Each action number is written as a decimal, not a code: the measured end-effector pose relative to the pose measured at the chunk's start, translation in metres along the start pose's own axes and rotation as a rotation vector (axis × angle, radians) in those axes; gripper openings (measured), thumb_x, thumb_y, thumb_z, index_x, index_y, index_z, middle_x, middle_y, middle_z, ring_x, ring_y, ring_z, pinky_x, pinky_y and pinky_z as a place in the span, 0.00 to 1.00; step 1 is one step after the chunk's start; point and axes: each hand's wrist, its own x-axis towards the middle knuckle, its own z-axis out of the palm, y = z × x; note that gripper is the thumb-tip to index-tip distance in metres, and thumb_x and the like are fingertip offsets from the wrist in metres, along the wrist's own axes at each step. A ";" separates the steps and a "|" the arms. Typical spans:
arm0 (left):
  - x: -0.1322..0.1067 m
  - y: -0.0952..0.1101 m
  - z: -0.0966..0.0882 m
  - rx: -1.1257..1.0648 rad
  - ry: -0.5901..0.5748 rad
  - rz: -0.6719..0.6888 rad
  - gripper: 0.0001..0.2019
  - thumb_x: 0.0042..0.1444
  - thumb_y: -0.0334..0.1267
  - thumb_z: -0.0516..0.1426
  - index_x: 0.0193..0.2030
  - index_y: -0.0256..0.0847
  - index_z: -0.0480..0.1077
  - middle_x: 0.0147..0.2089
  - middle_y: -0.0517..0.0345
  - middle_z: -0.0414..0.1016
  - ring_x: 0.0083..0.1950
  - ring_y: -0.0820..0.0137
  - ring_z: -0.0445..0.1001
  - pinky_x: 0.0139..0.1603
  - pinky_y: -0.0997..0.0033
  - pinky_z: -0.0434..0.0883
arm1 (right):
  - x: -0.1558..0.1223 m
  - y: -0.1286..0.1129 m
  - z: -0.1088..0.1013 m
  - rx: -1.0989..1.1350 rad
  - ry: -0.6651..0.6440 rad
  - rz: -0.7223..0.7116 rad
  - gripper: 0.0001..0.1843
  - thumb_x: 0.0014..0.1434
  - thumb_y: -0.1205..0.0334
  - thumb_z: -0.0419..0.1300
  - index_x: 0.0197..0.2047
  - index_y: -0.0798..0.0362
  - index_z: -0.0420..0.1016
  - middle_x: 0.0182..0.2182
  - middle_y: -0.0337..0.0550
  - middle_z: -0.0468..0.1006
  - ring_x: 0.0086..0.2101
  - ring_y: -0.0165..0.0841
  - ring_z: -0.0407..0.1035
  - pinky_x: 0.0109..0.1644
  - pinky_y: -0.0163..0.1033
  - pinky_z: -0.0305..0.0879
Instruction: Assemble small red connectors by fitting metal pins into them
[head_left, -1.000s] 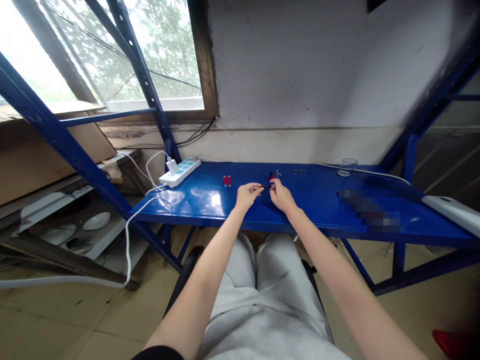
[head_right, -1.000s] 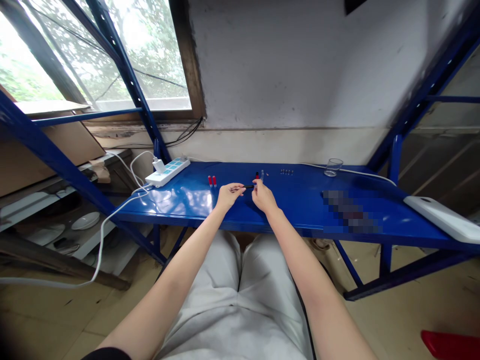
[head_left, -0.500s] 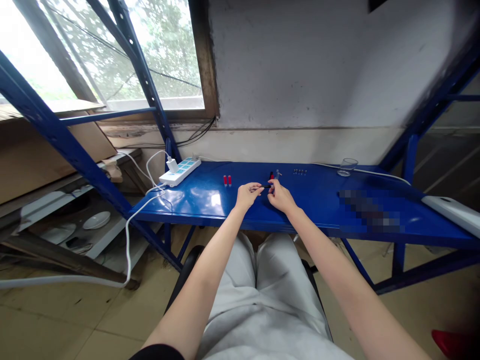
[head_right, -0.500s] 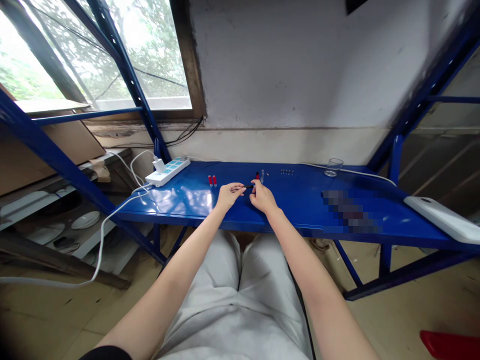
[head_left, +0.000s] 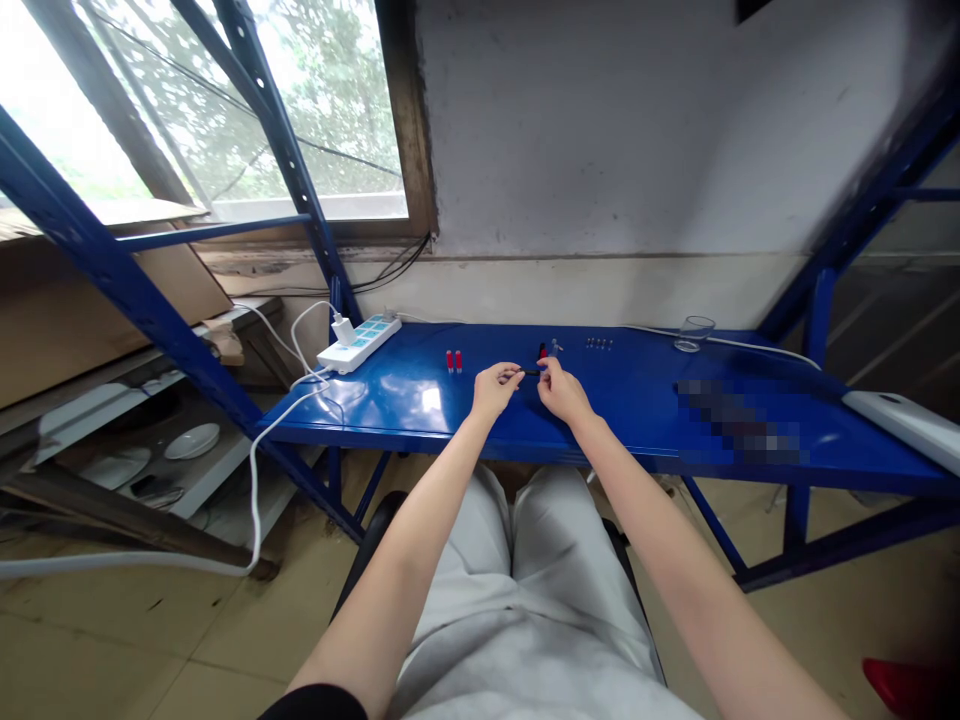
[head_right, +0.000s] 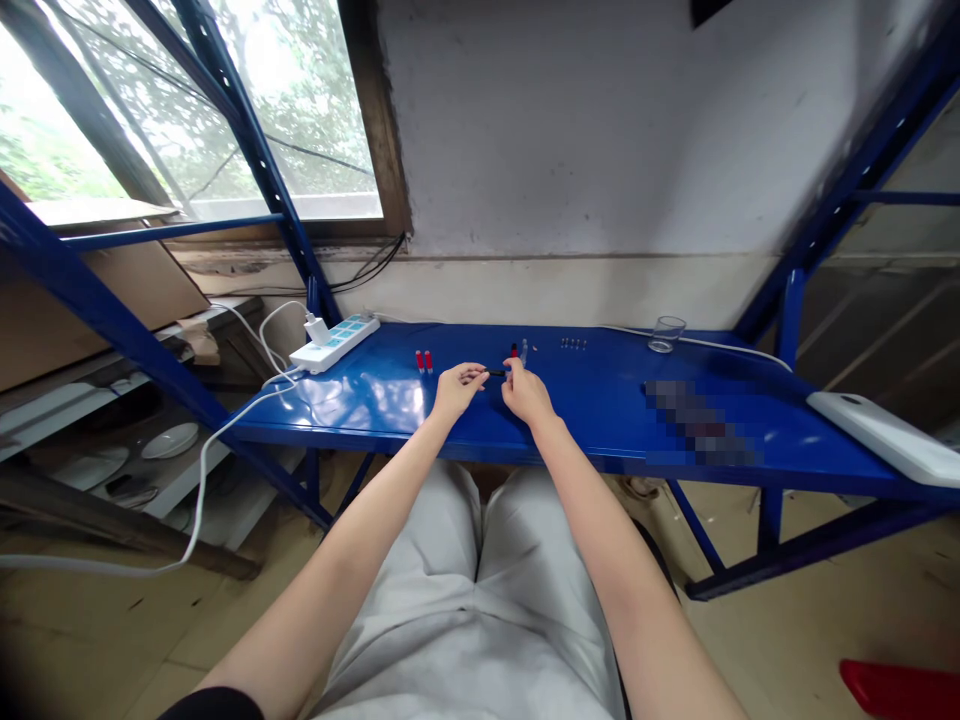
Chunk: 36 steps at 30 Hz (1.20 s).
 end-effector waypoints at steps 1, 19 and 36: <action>0.000 -0.001 0.000 0.007 -0.010 0.011 0.11 0.48 0.39 0.59 0.37 0.35 0.72 0.31 0.54 0.74 0.28 0.73 0.73 0.33 0.70 0.72 | 0.000 0.000 -0.001 0.002 -0.005 0.007 0.21 0.52 0.69 0.47 0.51 0.56 0.60 0.31 0.48 0.76 0.28 0.37 0.69 0.28 0.36 0.58; 0.094 0.077 -0.066 1.312 -0.451 0.270 0.06 0.48 0.36 0.59 0.33 0.38 0.75 0.43 0.50 0.73 0.51 0.57 0.63 0.51 0.57 0.58 | -0.001 0.004 -0.003 0.081 -0.006 -0.011 0.19 0.54 0.67 0.46 0.51 0.56 0.59 0.30 0.45 0.72 0.26 0.33 0.65 0.27 0.34 0.54; 0.089 0.059 -0.080 1.424 -0.445 0.099 0.06 0.48 0.31 0.57 0.33 0.40 0.74 0.46 0.49 0.70 0.53 0.56 0.60 0.52 0.53 0.54 | 0.000 -0.003 -0.008 0.107 -0.064 0.061 0.19 0.53 0.69 0.47 0.50 0.55 0.60 0.31 0.44 0.73 0.29 0.33 0.67 0.29 0.34 0.56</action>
